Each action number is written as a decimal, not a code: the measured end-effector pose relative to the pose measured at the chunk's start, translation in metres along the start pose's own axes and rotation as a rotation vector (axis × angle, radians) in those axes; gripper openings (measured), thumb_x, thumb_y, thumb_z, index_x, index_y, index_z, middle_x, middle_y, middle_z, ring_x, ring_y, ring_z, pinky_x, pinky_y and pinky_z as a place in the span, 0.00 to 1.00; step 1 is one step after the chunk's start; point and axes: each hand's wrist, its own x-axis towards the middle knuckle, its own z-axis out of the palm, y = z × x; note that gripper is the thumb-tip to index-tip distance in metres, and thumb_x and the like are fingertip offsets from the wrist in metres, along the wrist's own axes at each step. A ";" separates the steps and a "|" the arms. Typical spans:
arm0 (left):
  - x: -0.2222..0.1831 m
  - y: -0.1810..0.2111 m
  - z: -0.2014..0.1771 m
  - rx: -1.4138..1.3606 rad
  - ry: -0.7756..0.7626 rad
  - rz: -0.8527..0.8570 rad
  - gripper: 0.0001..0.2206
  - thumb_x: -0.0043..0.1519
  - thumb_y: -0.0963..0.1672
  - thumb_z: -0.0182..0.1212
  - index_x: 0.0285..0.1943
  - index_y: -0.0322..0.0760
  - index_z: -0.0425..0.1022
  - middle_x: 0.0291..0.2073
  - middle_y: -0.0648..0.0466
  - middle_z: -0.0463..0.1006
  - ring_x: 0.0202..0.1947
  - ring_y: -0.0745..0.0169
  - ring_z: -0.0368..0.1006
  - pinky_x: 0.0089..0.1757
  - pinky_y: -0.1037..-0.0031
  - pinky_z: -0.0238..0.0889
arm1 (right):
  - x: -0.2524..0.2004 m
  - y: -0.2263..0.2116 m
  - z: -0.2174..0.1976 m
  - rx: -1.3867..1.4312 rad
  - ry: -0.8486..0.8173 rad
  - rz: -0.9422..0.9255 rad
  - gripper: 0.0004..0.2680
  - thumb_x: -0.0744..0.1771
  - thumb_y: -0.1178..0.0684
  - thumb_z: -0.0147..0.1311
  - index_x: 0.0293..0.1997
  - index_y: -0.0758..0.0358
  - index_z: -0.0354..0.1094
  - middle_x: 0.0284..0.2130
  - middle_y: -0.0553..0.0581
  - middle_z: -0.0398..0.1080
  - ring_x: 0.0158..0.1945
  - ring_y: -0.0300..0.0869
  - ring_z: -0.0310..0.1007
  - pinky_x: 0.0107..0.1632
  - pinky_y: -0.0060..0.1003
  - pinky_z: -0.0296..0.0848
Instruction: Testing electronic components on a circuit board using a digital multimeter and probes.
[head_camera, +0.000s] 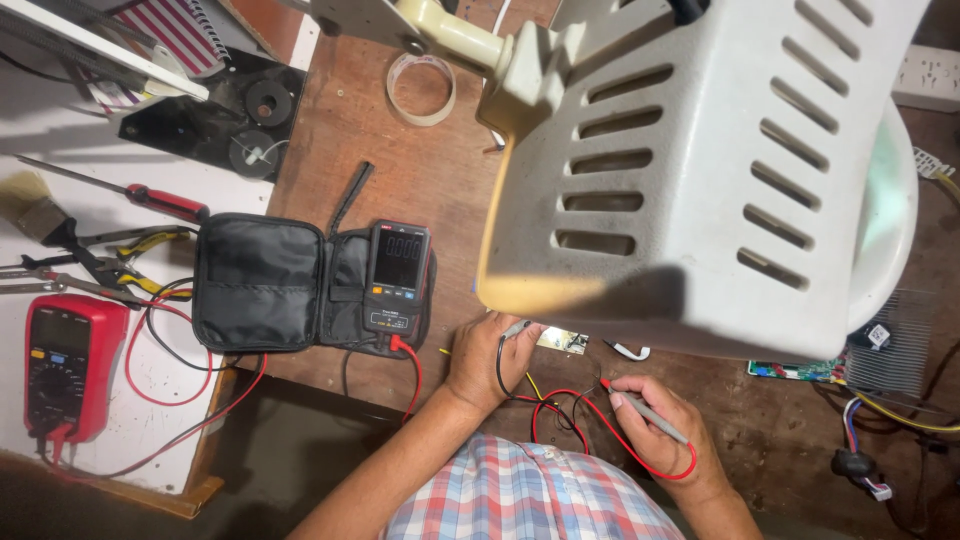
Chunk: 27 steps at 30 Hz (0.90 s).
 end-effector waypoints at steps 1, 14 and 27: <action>0.001 0.000 0.000 -0.001 -0.001 0.000 0.09 0.70 0.51 0.73 0.49 0.47 0.85 0.36 0.47 0.89 0.38 0.31 0.85 0.37 0.43 0.72 | 0.000 0.001 0.001 0.000 0.000 0.001 0.08 0.68 0.46 0.67 0.51 0.45 0.89 0.35 0.43 0.87 0.34 0.36 0.80 0.43 0.33 0.77; 0.010 0.008 -0.007 -0.019 -0.031 -0.022 0.09 0.66 0.47 0.64 0.33 0.46 0.82 0.27 0.44 0.85 0.31 0.25 0.80 0.34 0.41 0.68 | 0.000 0.001 0.000 -0.011 0.017 -0.010 0.08 0.68 0.46 0.67 0.50 0.45 0.88 0.35 0.42 0.87 0.35 0.36 0.81 0.44 0.33 0.77; 0.018 0.013 -0.014 -0.004 -0.100 -0.069 0.13 0.66 0.49 0.60 0.29 0.48 0.81 0.25 0.42 0.85 0.30 0.18 0.79 0.33 0.37 0.66 | 0.000 0.012 0.005 0.009 0.031 -0.096 0.07 0.69 0.46 0.66 0.50 0.47 0.87 0.36 0.42 0.87 0.32 0.36 0.79 0.41 0.32 0.76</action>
